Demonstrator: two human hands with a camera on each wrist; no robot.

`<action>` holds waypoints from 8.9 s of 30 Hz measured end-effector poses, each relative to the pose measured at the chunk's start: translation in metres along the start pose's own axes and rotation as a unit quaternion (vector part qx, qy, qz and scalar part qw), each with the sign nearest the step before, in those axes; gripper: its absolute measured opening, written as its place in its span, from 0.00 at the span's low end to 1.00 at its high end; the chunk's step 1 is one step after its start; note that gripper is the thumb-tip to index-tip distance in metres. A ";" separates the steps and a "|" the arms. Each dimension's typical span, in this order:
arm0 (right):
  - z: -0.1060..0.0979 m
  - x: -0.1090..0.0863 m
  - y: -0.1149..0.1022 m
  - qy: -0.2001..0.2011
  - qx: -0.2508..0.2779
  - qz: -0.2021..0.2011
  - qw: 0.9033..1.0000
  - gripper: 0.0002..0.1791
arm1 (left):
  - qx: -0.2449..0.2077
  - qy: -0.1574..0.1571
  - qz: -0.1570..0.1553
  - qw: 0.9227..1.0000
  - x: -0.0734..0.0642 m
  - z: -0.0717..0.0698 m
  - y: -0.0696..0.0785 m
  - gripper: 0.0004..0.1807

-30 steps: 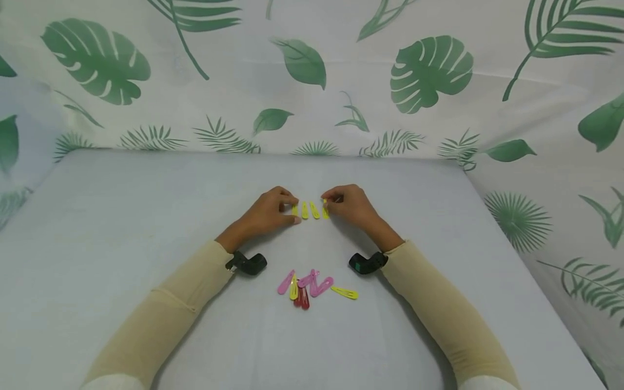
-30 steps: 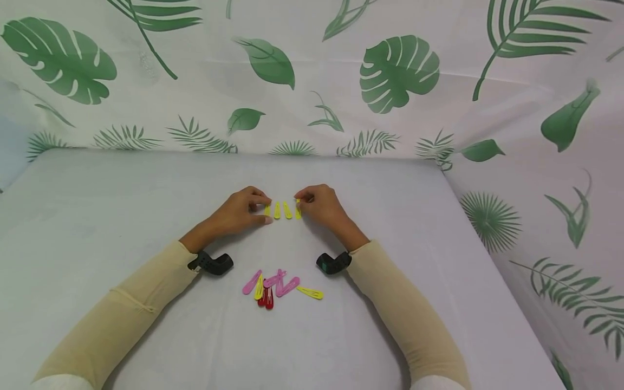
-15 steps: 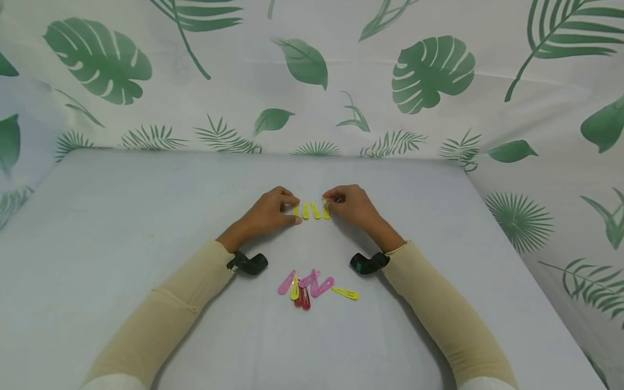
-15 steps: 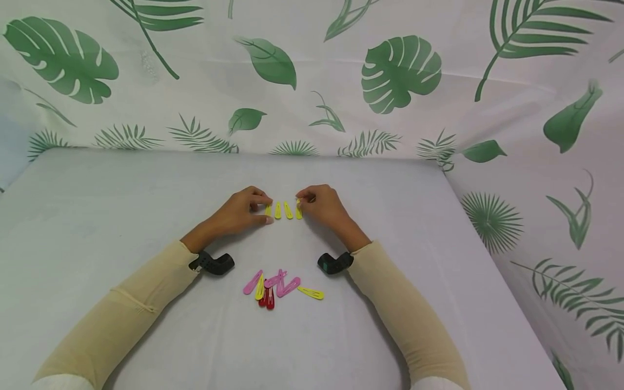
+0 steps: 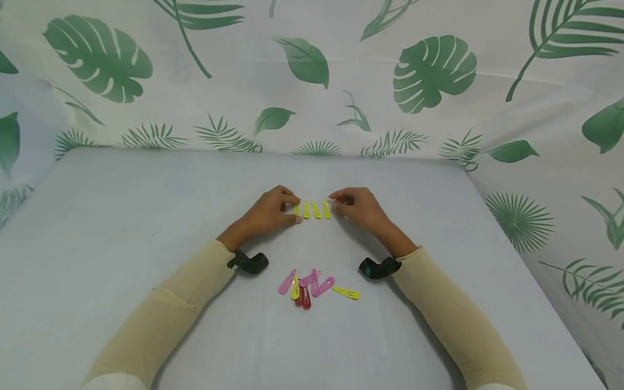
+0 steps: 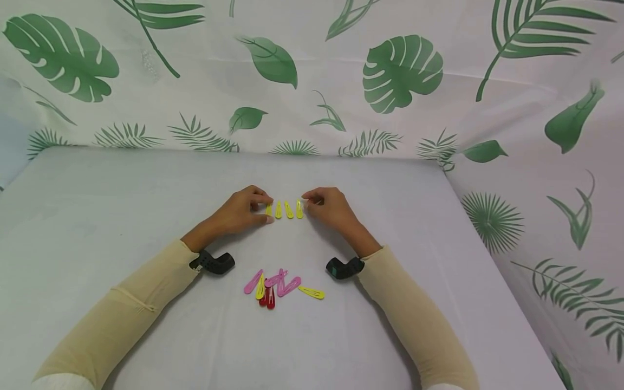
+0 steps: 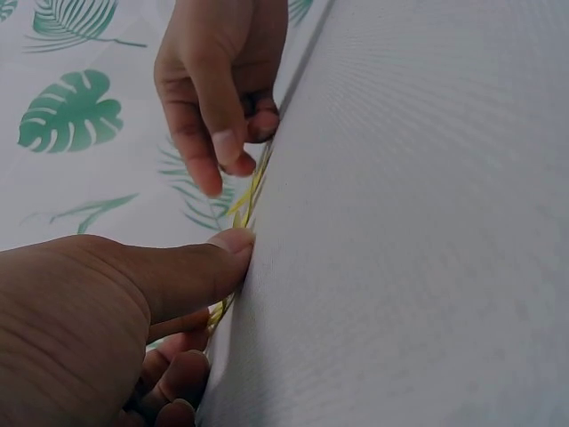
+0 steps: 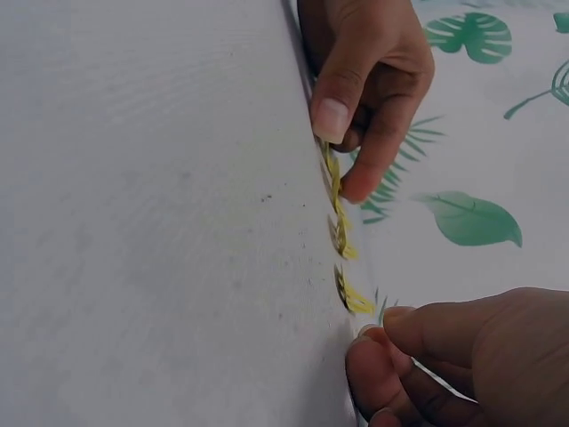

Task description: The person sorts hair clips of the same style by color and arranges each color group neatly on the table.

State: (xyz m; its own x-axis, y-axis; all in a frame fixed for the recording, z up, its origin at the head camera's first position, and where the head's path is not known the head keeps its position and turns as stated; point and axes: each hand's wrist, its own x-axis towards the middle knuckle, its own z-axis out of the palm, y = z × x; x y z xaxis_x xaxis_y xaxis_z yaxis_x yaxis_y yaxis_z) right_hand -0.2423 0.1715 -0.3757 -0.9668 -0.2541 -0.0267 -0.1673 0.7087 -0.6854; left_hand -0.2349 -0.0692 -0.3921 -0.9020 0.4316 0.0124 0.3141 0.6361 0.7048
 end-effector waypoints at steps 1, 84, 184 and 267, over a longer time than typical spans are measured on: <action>-0.001 -0.002 0.001 -0.001 0.000 -0.002 1.000 0.14 | -0.001 0.000 -0.002 1.000 0.000 0.000 0.001 0.25; 0.001 -0.126 -0.009 -0.195 0.003 -0.153 0.969 0.12 | 0.011 0.006 -0.007 1.000 0.001 0.001 0.000 0.26; -0.014 -0.001 0.014 -0.013 0.018 -0.046 0.999 0.08 | 0.008 0.004 0.000 1.000 0.001 0.004 -0.002 0.25; 0.009 -0.056 -0.021 -0.086 0.064 -0.070 0.992 0.09 | 0.013 0.012 0.007 1.000 -0.001 0.000 0.002 0.26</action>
State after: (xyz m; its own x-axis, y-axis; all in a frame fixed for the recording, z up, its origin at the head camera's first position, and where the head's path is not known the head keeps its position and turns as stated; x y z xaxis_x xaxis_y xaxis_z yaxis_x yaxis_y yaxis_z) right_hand -0.1832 0.1651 -0.3666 -0.8870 -0.4601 -0.0403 -0.2613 0.5718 -0.7777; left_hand -0.2330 -0.0686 -0.3907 -0.9039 0.4258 0.0403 0.3350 0.6465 0.6854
